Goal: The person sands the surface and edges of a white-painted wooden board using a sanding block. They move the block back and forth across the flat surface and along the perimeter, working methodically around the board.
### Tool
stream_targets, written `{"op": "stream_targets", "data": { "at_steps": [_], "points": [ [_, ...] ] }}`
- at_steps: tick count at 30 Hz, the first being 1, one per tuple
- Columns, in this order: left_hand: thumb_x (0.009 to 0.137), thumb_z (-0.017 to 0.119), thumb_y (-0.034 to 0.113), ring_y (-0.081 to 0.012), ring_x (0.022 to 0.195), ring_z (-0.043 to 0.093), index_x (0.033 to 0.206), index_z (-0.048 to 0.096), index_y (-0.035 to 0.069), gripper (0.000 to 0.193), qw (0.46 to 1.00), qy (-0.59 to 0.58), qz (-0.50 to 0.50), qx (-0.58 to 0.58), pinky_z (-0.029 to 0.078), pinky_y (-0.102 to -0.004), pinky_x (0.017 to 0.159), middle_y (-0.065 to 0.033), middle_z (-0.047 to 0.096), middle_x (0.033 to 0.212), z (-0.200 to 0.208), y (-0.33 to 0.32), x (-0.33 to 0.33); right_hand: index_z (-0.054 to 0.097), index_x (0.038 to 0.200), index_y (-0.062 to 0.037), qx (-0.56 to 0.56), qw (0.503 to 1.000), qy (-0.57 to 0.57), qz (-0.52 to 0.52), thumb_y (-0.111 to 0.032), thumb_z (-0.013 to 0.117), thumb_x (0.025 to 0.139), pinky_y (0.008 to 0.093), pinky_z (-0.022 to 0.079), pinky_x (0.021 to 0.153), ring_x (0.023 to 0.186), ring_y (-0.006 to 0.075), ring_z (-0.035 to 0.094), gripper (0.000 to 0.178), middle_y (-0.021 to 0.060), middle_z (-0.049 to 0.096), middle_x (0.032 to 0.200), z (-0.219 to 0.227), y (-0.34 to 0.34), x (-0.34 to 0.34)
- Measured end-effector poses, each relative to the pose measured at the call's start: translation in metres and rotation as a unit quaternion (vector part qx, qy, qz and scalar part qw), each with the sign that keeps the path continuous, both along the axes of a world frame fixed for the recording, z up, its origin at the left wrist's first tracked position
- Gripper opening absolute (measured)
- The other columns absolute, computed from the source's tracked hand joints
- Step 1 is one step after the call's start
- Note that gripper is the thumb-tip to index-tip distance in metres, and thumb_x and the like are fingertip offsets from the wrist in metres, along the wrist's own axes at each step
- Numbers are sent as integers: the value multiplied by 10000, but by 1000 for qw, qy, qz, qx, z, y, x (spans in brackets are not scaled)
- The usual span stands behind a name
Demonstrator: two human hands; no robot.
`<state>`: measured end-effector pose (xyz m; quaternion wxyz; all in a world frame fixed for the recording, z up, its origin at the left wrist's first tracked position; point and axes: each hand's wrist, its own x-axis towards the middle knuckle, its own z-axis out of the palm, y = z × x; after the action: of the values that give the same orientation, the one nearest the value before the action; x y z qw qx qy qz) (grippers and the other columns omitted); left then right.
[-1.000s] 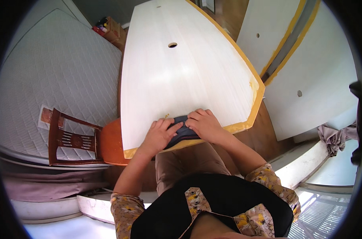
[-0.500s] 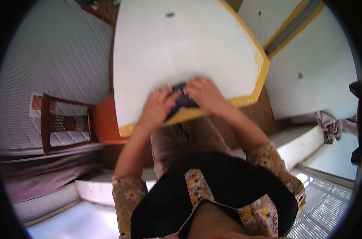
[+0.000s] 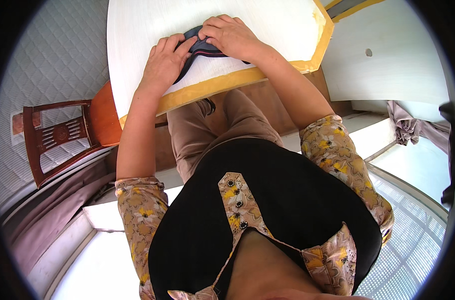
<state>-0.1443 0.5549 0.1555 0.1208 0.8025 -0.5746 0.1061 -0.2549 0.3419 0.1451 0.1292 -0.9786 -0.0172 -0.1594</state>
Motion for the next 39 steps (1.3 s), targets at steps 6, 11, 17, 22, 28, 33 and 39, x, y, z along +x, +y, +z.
{"op": "stream_targets", "data": {
  "at_steps": [6,11,17,22,28,33,39],
  "points": [
    [963,677,158,-258,1210,552,1438,620,227,483,1000,4,-11,3,457,-392,1050,-36,576,1351,-2,-2,5,702,1178,-229,5,1000,-1,-5,-251,621,1032,400,409,1091,1275,199,538,168,-64,635,1289,1,1,1],
    [969,667,226,-241,1205,563,1386,655,226,417,999,-16,-16,-30,465,-392,1014,-14,597,1314,-9,-3,7,697,1162,-227,7,1000,0,2,-245,627,1024,414,406,1088,1283,218,534,156,-50,638,1284,0,0,1],
    [937,680,175,-301,1140,586,1358,671,190,421,999,8,-15,-49,492,-414,972,-61,617,1272,-7,-4,4,689,1135,-220,8,1000,-6,13,-251,649,1000,435,402,1070,1281,249,532,145,-24,626,1290,2,-2,1],
    [941,618,105,-277,1215,560,1362,658,175,429,1000,8,13,6,466,-398,1038,-55,594,1325,-1,-11,2,696,1194,-202,24,1000,1,-5,-251,657,1002,413,392,1094,1304,221,519,202,-20,606,1358,2,1,1],
    [930,647,96,-293,1227,544,1409,639,176,486,999,36,-12,-3,450,-406,1041,-71,581,1337,4,-12,-5,693,1154,-197,33,999,2,-18,-264,664,994,413,387,1085,1302,226,518,176,-11,605,1341,11,3,-12],
    [914,701,130,-301,1218,552,1400,660,178,490,995,78,-61,-9,449,-412,1040,-89,596,1323,12,29,-52,679,1113,-195,46,997,40,49,-228,705,943,438,412,1030,1283,255,531,176,16,617,1303,21,19,-65],
    [919,707,178,-268,1232,580,1380,677,199,462,998,63,-8,-28,466,-414,1043,-60,621,1346,11,56,-38,675,1216,-194,55,994,49,86,-240,697,960,442,395,1082,1305,274,511,261,36,588,1391,18,26,-39]
  ]
}}
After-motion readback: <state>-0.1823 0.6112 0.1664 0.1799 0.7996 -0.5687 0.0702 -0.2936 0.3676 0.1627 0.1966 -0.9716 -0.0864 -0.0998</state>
